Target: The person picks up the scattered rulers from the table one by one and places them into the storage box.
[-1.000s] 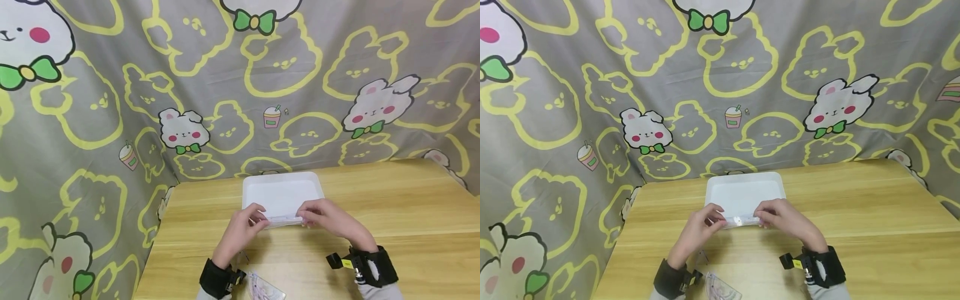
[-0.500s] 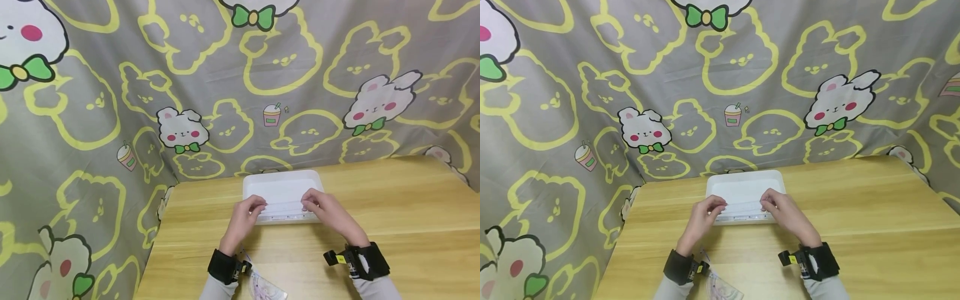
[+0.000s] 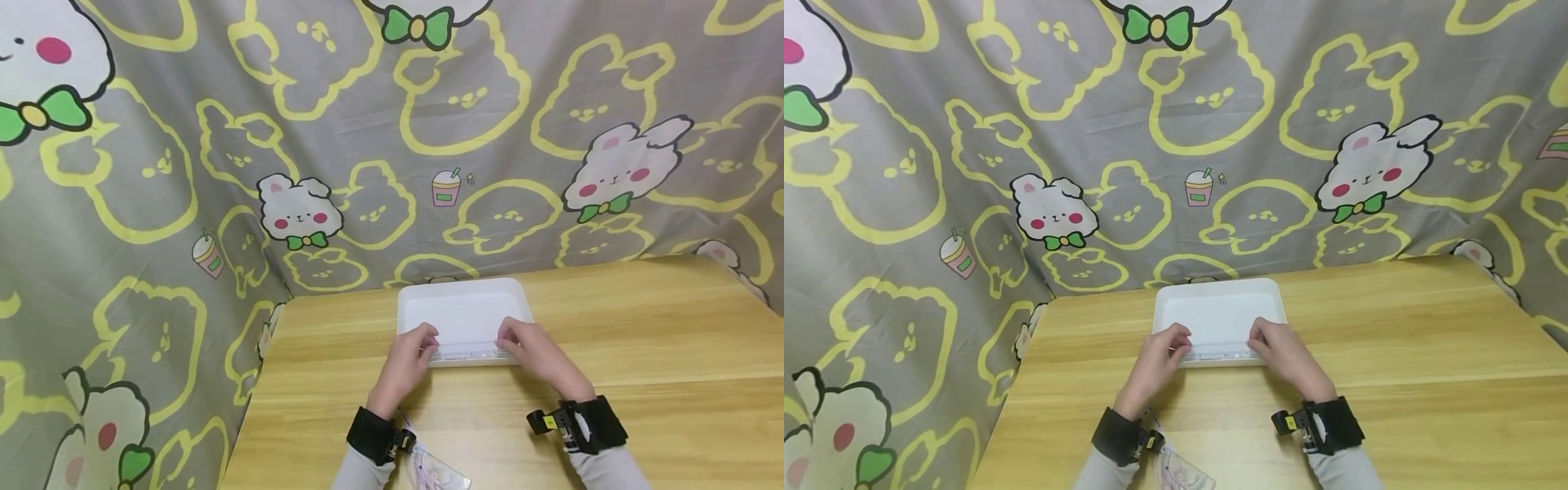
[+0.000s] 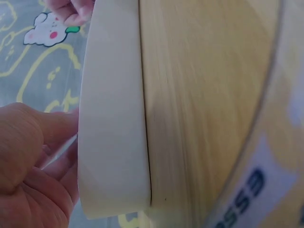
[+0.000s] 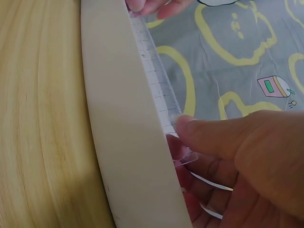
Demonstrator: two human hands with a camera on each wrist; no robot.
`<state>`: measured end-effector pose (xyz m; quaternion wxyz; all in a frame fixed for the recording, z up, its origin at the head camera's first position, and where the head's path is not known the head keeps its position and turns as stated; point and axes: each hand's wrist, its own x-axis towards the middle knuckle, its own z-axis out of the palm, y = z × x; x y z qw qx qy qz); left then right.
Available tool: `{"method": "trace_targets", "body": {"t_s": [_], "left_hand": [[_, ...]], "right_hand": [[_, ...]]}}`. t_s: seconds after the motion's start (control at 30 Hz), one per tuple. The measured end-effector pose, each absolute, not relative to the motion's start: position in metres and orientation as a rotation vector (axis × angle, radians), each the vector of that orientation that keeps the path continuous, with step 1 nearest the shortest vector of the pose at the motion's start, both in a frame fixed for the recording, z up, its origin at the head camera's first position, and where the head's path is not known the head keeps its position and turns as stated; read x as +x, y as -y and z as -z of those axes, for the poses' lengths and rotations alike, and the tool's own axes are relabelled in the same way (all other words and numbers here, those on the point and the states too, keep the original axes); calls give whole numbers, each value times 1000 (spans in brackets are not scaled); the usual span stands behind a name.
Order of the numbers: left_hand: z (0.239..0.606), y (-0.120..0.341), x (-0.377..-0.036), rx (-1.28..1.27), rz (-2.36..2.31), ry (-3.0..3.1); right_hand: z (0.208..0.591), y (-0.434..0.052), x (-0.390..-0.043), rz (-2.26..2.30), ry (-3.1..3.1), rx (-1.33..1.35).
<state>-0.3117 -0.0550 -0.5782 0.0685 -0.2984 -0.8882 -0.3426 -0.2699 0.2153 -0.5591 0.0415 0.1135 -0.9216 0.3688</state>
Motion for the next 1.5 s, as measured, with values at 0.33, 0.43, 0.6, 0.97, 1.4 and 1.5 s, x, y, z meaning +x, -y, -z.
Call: {"method": "trace_targets", "body": {"t_s": [0.33, 0.43, 0.6, 0.97, 1.4, 1.5], "left_hand": [[579, 57, -310, -892, 959, 2756], [579, 57, -309, -885, 972, 2776], [580, 58, -308, -877, 955, 2820], [579, 57, -305, -883, 900, 2847], [573, 57, -305, -868, 859, 2889], [566, 59, -307, -899, 901, 2855]], "right_hand": [[563, -215, -272, -1057, 2862, 401], [563, -214, -271, -1057, 2879, 395], [562, -214, -270, -1061, 2905, 395], [564, -209, -268, -1028, 2909, 406], [565, -208, -271, -1032, 2905, 425], [562, -210, -272, -1045, 2884, 419]]}}
